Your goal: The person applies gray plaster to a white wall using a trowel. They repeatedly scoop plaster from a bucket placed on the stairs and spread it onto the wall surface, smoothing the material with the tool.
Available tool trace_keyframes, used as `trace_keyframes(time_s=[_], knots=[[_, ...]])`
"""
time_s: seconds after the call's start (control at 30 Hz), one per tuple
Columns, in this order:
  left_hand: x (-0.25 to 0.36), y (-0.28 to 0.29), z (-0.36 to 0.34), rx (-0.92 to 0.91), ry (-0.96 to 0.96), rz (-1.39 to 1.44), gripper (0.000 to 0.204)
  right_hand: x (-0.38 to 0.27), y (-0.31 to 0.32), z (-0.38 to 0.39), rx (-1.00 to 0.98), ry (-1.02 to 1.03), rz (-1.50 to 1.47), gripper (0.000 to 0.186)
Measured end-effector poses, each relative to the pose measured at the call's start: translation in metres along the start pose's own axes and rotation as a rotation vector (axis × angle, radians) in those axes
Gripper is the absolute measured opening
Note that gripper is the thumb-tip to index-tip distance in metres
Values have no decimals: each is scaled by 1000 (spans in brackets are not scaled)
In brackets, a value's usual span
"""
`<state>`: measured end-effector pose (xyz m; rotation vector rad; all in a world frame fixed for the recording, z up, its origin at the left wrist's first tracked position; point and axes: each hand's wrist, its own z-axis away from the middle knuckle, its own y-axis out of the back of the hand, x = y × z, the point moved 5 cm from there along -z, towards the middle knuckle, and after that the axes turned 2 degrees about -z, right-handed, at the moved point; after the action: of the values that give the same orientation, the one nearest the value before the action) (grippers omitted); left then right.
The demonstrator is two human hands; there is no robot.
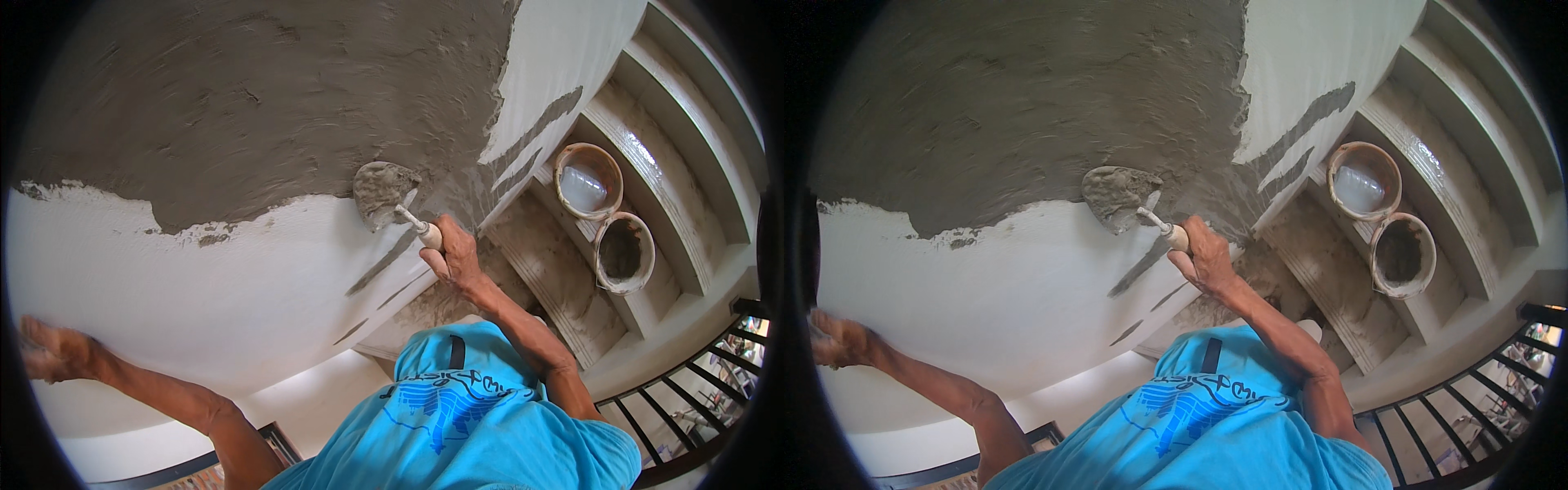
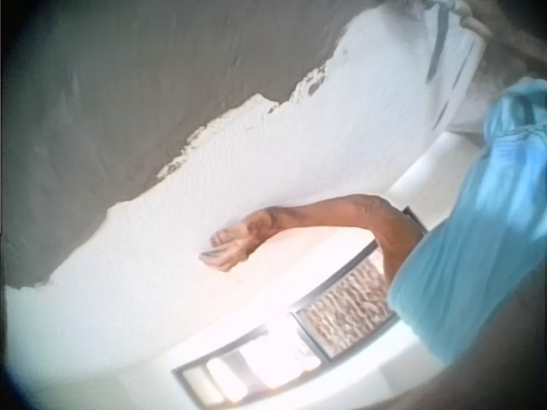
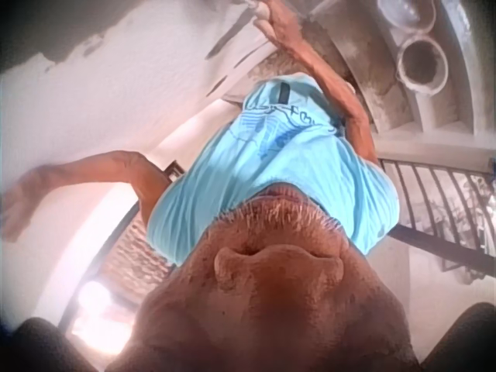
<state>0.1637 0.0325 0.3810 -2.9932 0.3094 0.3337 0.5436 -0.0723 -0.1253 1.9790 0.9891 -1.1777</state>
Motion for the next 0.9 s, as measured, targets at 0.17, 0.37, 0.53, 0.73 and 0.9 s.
trace_keyframes(time_s=[0.17,0.37,0.53,0.73,0.9], knots=[[7,1,-2,-10,-63,-71,74,2,8,0,41,-57,-51,30],[51,10,12,-101,64,-77,85,-7,0,-5,70,-72,-55,30],[41,7,7,-75,16,-71,88,-13,-9,6,-12,-58,1,34],[43,7,7,-39,-31,-35,67,-33,-2,0,17,-47,-51,33],[46,6,7,-28,-68,-47,52,-39,1,-19,47,9,-10,31]])
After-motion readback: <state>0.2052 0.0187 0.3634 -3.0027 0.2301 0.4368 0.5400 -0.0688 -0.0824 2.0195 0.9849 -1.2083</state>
